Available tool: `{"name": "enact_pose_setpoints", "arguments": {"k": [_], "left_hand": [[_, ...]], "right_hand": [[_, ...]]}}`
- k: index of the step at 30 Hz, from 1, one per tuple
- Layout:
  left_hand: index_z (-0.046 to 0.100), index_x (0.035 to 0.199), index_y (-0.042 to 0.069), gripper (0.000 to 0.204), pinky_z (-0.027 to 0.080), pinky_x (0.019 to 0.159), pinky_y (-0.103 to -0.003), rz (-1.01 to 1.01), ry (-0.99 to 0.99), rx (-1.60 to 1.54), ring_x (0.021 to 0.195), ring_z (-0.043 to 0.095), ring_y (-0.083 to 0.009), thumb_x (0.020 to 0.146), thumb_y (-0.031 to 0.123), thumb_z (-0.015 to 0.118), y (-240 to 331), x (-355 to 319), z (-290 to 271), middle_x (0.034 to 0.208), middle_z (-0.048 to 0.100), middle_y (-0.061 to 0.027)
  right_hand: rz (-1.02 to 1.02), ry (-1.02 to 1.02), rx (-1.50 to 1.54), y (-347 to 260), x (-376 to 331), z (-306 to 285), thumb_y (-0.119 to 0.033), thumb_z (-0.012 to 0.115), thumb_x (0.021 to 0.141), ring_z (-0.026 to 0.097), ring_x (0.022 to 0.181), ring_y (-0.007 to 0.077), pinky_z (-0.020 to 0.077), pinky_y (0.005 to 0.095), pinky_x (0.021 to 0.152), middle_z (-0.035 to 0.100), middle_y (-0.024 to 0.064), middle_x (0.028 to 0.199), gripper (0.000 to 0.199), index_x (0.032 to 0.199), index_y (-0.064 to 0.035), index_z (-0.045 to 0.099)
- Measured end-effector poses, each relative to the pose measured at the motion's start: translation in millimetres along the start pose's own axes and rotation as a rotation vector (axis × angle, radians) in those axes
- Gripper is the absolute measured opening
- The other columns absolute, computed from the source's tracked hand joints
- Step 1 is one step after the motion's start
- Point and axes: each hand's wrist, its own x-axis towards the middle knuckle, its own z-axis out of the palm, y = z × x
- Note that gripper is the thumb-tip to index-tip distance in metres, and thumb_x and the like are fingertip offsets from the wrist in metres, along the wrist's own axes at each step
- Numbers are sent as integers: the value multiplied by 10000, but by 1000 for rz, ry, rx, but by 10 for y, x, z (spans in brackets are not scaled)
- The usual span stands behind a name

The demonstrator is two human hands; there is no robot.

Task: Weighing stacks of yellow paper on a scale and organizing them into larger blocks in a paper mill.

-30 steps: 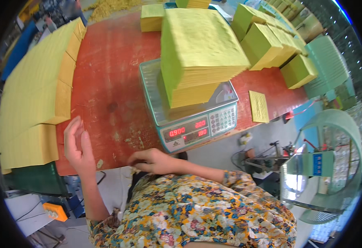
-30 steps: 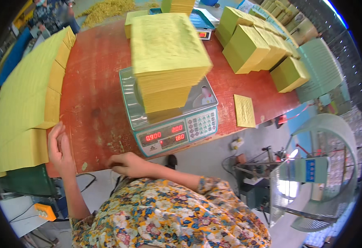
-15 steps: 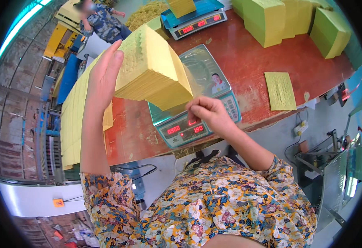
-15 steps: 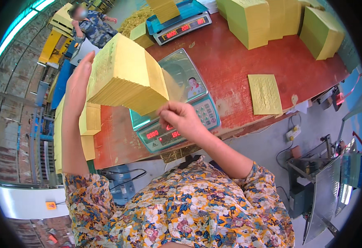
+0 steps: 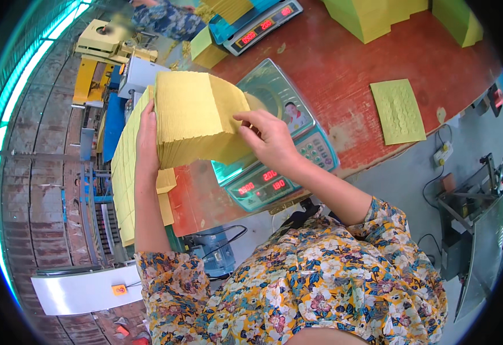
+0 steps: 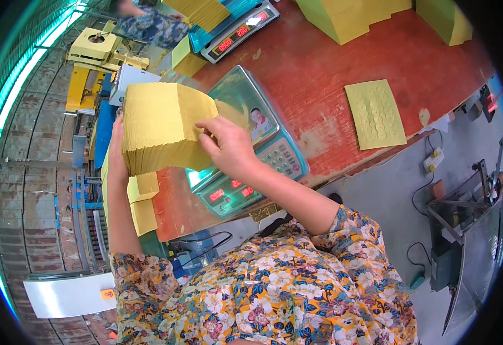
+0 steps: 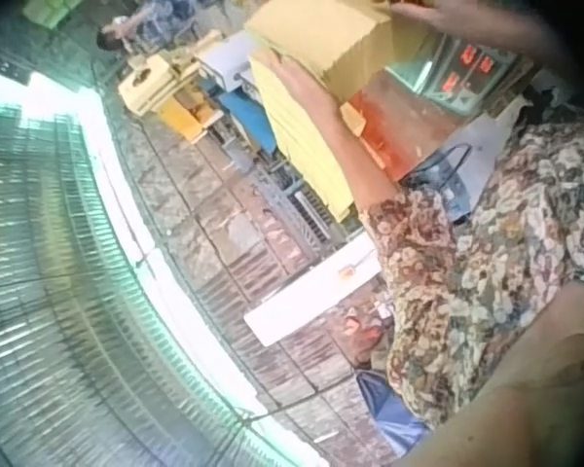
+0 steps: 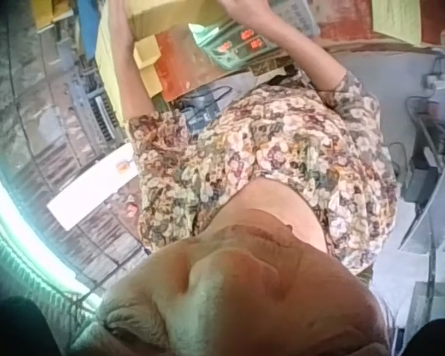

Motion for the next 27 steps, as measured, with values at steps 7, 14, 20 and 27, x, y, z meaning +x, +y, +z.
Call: {"name": "enact_pose_setpoints", "arguments": {"k": [7, 14, 20, 27], "left_hand": [[381, 1474, 83, 539, 466, 999, -339, -131, 38, -255, 1221, 551, -184, 1053, 419, 370, -116, -94, -10, 1365, 526, -82], [392, 1452, 52, 537, 438, 1022, -329, -227, 83, -325, 1240, 514, -176, 1052, 409, 358, -166, -160, -49, 1374, 489, -83], [413, 1438, 63, 497, 449, 1004, -315, -222, 101, -349, 1208, 538, -169, 1059, 380, 357, -194, -126, -14, 1353, 509, -67], [410, 1455, 72, 522, 469, 987, -319, -299, 156, -399, 1216, 551, -168, 1060, 409, 366, -265, -168, -71, 1357, 532, -65]], "right_hand": [[-154, -10, -122, -37, 95, 118, -183, 741, 803, 613, 949, 297, 494, 395, 809, 618, 126, 1013, 306, 1058, -52, 636], [-272, 48, -101, -5, 132, 250, -152, 766, 751, 558, 1057, 316, 451, 419, 913, 605, 121, 1084, 331, 1035, -57, 625], [-216, 36, -13, -14, 166, 223, -133, 759, 748, 554, 1046, 319, 448, 415, 902, 604, 122, 1076, 332, 1036, -48, 619], [-221, 33, -22, -30, 182, 224, -128, 751, 748, 548, 1051, 318, 435, 421, 923, 602, 118, 1076, 314, 1022, -53, 616]]}}
